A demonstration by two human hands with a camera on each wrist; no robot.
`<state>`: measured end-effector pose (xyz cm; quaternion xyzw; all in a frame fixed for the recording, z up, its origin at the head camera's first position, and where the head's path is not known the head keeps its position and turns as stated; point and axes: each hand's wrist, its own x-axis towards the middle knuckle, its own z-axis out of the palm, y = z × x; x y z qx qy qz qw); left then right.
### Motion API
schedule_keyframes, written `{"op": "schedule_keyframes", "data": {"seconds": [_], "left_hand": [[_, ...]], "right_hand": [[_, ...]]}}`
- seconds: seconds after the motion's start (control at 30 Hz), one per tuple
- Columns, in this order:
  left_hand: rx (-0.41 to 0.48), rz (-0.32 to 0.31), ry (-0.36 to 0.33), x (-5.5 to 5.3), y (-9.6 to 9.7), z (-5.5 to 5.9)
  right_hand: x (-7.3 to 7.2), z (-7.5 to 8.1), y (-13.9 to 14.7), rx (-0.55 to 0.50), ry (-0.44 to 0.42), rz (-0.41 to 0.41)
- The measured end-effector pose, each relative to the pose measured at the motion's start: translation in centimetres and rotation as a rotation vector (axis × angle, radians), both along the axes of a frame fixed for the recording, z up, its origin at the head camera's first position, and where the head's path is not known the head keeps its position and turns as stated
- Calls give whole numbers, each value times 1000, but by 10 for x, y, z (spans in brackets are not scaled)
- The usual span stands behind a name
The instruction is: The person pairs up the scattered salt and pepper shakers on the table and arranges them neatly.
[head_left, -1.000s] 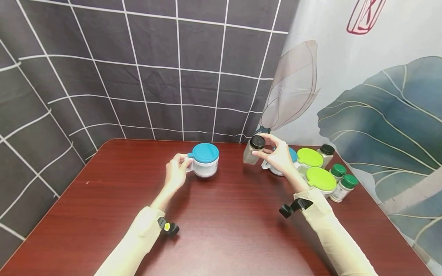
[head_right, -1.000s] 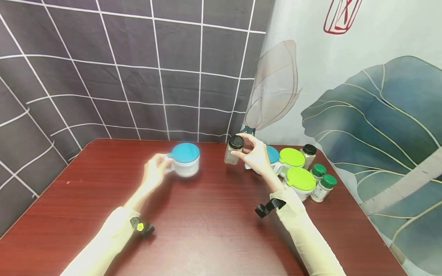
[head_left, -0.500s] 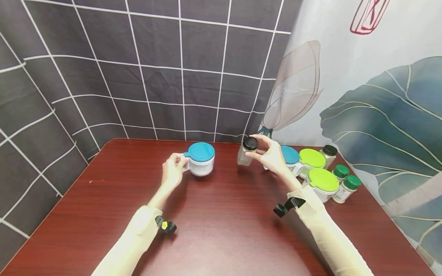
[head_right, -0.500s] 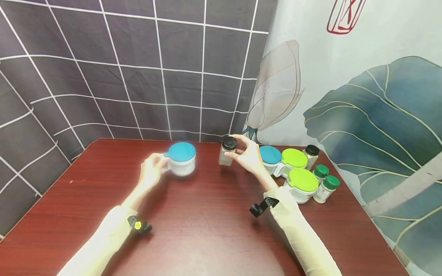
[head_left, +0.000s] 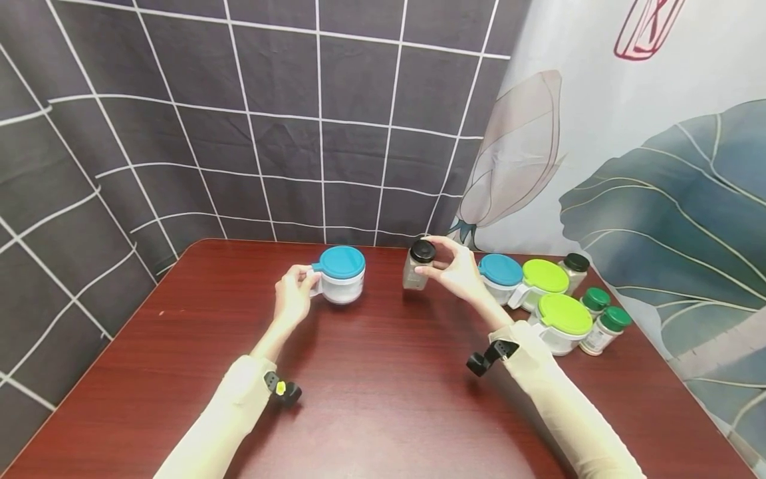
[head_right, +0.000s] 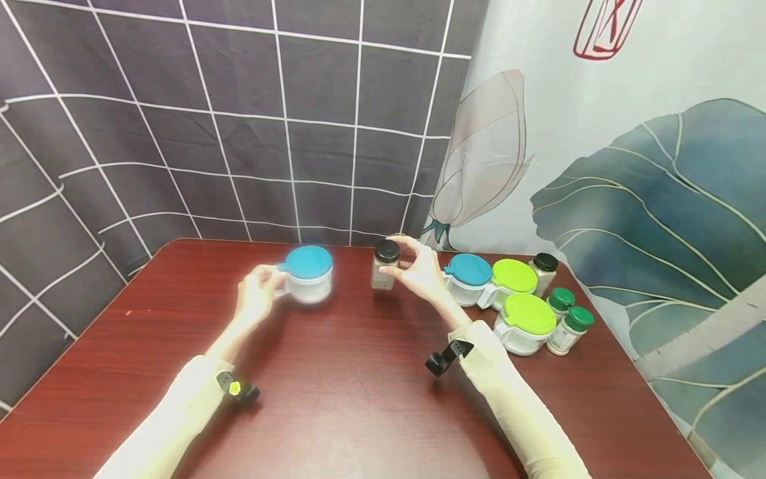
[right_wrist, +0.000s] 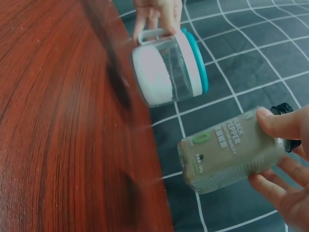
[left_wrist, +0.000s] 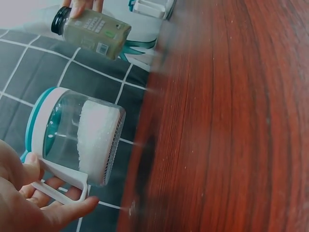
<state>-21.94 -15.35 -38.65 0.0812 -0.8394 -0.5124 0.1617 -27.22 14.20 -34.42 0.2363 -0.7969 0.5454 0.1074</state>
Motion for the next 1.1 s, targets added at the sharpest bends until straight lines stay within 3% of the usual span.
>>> {"op": "schedule_keyframes", "data": {"seconds": [0.13,0.33,0.6,0.7,0.97,1.1], "left_hand": [[-1,11,-8,-1,-3,0],[0,20,-2,-2,-6,1],[12,33,18,-2,-12,1],[17,43,15,-2,-14,0],[47,64,12,-4,-19,-4],[47,88,13,-5,-21,-7]], "right_hand": [[-8,-9,-3,-8,-6,7],[-11,-10,-12,4,-27,11],[8,11,-30,6,-55,42],[10,12,-34,2,-67,47],[-16,-18,-37,-31,-44,74],[-21,-24,-44,-22,-37,78]]}}
